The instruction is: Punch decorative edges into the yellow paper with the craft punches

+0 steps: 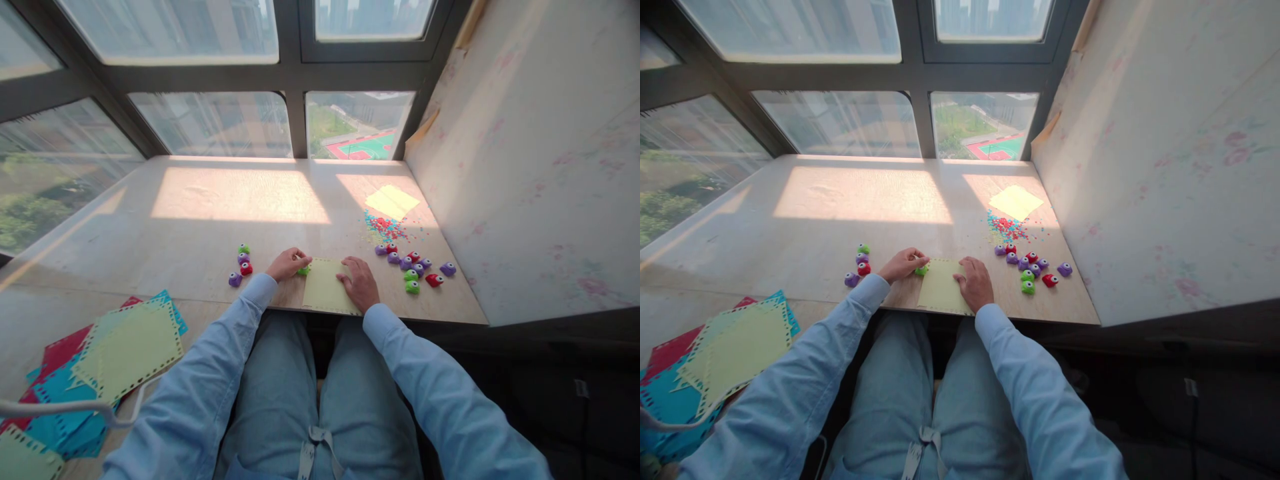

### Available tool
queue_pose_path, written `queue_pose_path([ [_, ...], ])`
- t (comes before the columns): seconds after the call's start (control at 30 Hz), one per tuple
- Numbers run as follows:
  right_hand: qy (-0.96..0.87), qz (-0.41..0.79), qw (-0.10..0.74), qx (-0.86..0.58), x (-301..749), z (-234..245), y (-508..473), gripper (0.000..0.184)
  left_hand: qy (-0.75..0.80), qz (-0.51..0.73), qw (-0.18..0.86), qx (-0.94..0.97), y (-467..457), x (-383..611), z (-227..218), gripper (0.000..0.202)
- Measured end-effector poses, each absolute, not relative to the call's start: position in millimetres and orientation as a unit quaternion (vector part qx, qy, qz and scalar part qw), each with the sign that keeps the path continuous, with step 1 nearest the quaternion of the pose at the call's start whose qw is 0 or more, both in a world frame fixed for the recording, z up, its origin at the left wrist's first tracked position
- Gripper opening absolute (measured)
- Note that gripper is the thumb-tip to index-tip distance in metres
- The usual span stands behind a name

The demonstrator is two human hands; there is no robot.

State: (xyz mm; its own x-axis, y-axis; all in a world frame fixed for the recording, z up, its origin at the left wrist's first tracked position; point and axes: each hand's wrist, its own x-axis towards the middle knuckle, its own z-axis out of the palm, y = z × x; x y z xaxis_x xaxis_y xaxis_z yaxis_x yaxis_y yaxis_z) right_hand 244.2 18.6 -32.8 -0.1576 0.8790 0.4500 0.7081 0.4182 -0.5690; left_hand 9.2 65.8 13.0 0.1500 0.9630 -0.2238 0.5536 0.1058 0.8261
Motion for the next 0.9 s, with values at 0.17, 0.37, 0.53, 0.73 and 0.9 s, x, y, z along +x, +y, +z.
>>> queue_pose_path([
  [0.17, -0.747, 0.124, 0.384, -0.528, 245.5, -34.4, 19.2, 0.026, 0.606, 0.262, 0.346, 0.666, 59.1, 9.5, 7.5, 0.043],
  [0.37, -0.742, 0.134, 0.385, -0.532, 246.6, -35.7, 19.7, 0.029, 0.607, 0.299, 0.323, 0.662, 49.8, 8.9, 0.2, 0.046],
  [0.53, -0.742, 0.127, 0.388, -0.531, 246.6, -37.2, 20.7, 0.030, 0.616, 0.347, 0.259, 0.658, 36.2, 12.7, -6.7, 0.047],
  [0.73, -0.742, 0.121, 0.390, -0.532, 246.0, -37.3, 20.8, 0.030, 0.624, 0.328, 0.179, 0.686, 25.5, 13.6, -5.6, 0.043],
  [0.9, -0.740, 0.123, 0.394, -0.531, 246.0, -37.0, 20.8, 0.030, 0.671, 0.304, 0.078, 0.671, 19.5, 7.7, -6.8, 0.046],
])
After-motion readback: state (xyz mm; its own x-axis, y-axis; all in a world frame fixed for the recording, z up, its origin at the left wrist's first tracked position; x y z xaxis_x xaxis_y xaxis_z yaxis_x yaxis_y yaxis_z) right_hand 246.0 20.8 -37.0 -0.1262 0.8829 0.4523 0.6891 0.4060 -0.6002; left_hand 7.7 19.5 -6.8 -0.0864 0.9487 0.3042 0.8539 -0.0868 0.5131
